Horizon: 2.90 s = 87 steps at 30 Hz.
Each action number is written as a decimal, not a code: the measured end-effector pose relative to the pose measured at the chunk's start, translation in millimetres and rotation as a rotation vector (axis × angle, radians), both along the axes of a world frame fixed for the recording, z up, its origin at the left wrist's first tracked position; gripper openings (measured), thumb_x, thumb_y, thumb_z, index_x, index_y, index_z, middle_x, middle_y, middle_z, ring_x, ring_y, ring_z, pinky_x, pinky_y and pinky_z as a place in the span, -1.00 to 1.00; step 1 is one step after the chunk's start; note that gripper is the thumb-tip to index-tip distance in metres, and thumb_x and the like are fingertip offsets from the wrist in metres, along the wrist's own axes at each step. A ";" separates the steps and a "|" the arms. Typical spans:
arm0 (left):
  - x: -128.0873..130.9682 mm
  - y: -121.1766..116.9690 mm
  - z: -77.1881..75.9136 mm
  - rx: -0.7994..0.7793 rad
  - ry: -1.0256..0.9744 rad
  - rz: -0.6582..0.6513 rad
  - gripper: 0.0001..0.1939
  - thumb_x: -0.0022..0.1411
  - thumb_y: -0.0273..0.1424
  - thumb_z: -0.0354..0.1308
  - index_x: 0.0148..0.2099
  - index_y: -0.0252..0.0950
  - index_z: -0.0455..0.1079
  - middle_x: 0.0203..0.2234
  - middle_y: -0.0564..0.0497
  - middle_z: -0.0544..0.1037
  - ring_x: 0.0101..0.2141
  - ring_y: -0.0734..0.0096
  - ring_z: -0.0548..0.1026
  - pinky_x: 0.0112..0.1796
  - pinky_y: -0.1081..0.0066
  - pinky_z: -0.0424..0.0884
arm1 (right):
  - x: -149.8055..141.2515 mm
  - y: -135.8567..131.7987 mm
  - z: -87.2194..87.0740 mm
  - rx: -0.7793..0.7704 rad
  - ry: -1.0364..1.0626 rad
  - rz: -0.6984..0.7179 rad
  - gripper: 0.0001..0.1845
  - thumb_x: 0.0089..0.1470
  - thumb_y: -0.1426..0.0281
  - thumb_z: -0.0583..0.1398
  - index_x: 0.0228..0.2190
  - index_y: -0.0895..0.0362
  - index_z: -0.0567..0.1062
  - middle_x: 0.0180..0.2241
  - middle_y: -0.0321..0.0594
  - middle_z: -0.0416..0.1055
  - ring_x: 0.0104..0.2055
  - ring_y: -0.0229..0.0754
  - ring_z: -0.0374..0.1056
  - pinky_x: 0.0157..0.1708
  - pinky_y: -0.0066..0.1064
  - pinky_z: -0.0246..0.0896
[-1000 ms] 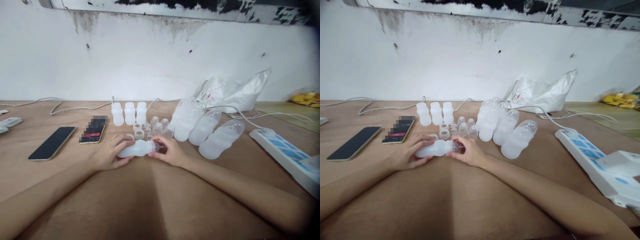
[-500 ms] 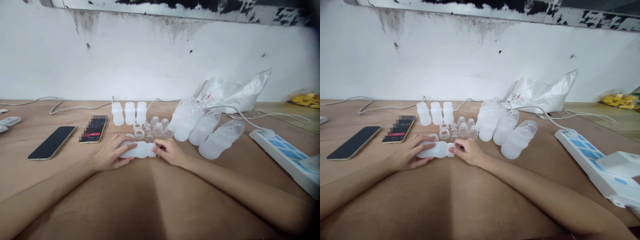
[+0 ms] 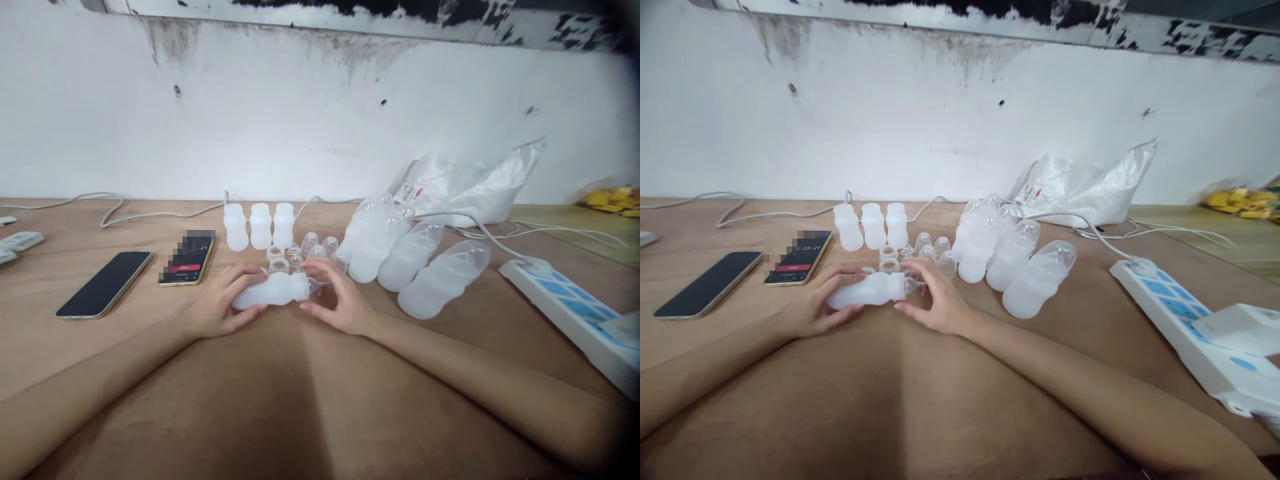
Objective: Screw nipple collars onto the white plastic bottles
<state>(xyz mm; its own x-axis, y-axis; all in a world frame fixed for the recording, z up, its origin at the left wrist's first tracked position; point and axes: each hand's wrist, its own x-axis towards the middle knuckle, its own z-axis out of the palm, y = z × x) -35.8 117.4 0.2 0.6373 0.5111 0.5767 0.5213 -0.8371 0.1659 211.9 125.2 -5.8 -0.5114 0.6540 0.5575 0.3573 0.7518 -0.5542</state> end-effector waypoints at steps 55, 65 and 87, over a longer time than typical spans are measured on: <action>-0.7 0.7 -2.9 0.109 0.072 -0.032 -0.58 0.12 -0.41 0.11 0.03 -0.33 0.14 -0.10 -0.22 0.32 -0.12 0.17 0.35 -0.17 0.23 0.32 | 0.4 3.8 2.1 -0.064 -0.067 -0.042 -0.69 -0.04 0.26 0.18 -0.23 0.12 0.37 -0.31 -0.22 0.44 -0.36 -0.24 0.33 -0.36 -0.39 0.26; 1.2 -0.3 -0.5 0.005 0.014 -0.028 -0.58 0.13 -0.40 0.09 0.04 -0.30 0.12 -0.09 -0.18 0.32 -0.09 0.21 0.33 -0.11 0.24 0.30 | 0.5 3.5 1.0 -0.096 -0.057 -0.030 -0.62 0.02 0.23 0.13 -0.12 0.10 0.30 -0.23 -0.15 0.40 -0.26 -0.17 0.34 -0.41 -0.39 0.30; 0.0 -1.1 -3.4 0.035 0.033 -0.033 -0.57 0.15 -0.39 0.09 0.05 -0.30 0.09 -0.11 -0.19 0.31 -0.10 0.22 0.33 -0.13 0.26 0.34 | 0.3 0.9 1.8 -0.007 -0.054 -0.083 -0.59 -0.15 0.28 0.27 -0.20 0.09 0.37 -0.27 -0.24 0.44 -0.34 -0.24 0.34 -0.32 -0.38 0.32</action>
<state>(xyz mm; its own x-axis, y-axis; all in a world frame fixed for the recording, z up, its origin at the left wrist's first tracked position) -35.8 116.3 -3.2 0.6727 0.4696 0.5718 0.4979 -0.8589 0.1196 212.3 126.1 -4.1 -0.4844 0.6995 0.5254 0.4483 0.7142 -0.5376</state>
